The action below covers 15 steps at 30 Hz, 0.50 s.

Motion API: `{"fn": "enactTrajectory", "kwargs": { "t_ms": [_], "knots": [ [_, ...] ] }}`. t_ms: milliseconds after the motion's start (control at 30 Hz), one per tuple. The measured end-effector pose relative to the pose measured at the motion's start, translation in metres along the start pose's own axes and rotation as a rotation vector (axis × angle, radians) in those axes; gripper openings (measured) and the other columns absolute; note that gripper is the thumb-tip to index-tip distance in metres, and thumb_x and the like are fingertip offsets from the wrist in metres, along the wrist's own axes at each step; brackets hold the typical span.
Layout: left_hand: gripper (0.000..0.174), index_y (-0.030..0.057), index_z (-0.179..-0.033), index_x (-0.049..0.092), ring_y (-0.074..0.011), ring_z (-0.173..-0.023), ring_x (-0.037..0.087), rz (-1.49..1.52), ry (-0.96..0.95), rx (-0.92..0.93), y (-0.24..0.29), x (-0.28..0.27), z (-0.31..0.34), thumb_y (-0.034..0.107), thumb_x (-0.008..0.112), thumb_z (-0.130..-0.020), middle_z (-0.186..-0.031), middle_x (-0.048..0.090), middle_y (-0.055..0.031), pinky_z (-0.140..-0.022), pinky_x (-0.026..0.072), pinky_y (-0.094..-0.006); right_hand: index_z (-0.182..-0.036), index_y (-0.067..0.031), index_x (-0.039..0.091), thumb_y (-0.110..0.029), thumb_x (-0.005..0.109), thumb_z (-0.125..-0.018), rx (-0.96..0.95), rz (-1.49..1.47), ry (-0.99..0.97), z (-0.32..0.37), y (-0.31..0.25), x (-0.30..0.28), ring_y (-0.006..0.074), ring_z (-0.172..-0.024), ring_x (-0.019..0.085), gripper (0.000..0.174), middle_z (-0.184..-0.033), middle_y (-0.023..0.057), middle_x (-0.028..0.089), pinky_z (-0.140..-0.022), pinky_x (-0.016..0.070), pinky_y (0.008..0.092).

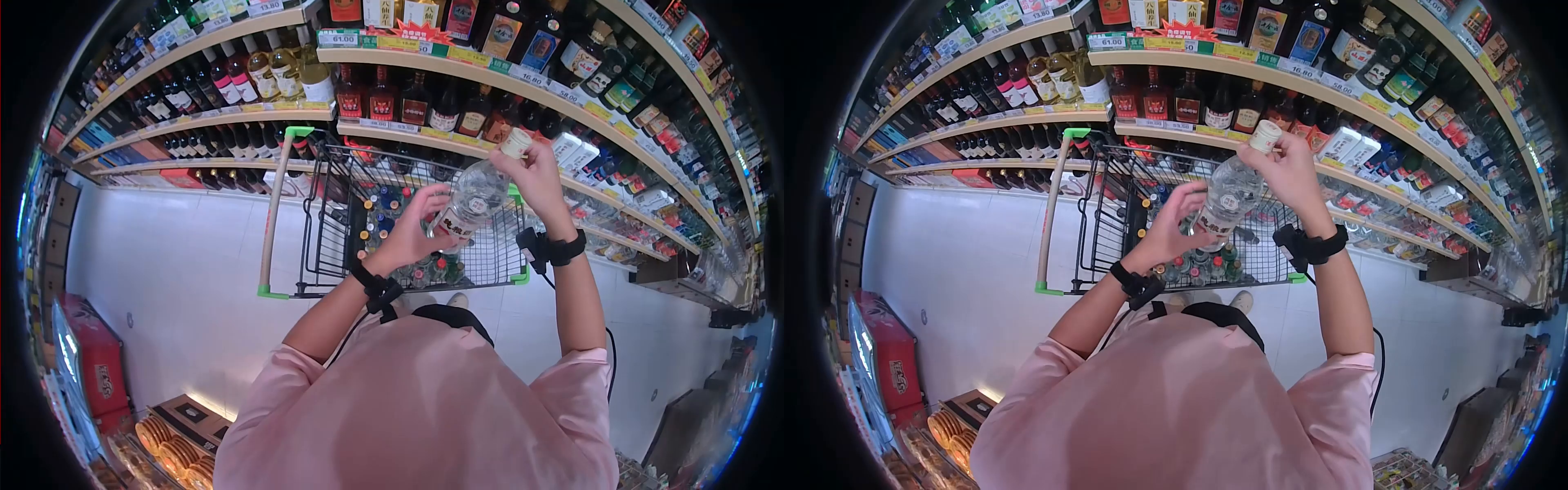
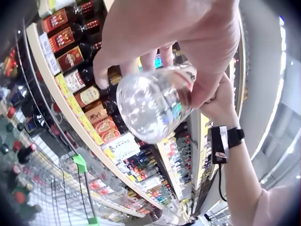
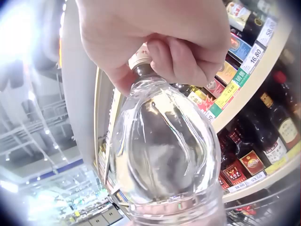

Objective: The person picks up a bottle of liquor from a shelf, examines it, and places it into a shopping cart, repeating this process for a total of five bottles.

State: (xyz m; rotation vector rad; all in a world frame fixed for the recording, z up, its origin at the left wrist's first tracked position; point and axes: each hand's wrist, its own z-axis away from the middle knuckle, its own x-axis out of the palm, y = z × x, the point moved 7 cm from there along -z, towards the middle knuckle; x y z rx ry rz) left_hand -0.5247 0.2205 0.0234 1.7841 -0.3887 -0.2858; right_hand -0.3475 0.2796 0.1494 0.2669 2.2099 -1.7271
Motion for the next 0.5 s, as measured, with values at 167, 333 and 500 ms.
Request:
{"fn": "enactTrajectory", "kwargs": {
  "t_ms": [167,333,500],
  "knots": [
    [0.067,0.0095,-0.143,0.039,-0.0163,-0.115,0.055,0.262,0.105,-0.178,-0.021,-0.047,0.028,-0.001,0.071,-0.085,-0.126,0.054,-0.0083,-0.098,0.0451,-0.0302,-0.085,-0.0017,0.069,-0.025,0.080,-0.079,-0.091,0.308,0.034,0.012,0.025,-0.003,0.0053,-0.056,0.046,0.026,-0.063,-0.0016,0.057,-0.053,0.0386,0.0247],
    [0.030,0.0056,-0.127,0.053,-0.0135,-0.098,0.062,0.383,0.330,-0.342,-0.066,-0.090,0.099,0.015,0.059,-0.099,-0.105,0.064,-0.0051,-0.091,0.0486,-0.0292,-0.083,-0.0005,0.066,-0.027,0.081,-0.076,0.011,0.428,0.063,0.019,0.081,-0.015,0.0149,-0.059,0.061,0.032,-0.067,0.0077,0.065,-0.057,0.0476,0.0304],
    [0.029,0.0091,-0.127,0.054,-0.0164,-0.099,0.064,0.495,0.395,-0.410,-0.084,-0.105,0.141,0.022,0.056,-0.101,-0.111,0.065,-0.0087,-0.090,0.0498,-0.0269,-0.086,-0.0009,0.065,-0.025,0.078,-0.079,0.049,0.591,0.009,0.020,0.171,-0.013,0.0254,-0.068,0.070,0.029,-0.073,0.0129,0.069,-0.063,0.0531,0.0381]
  ]
}}
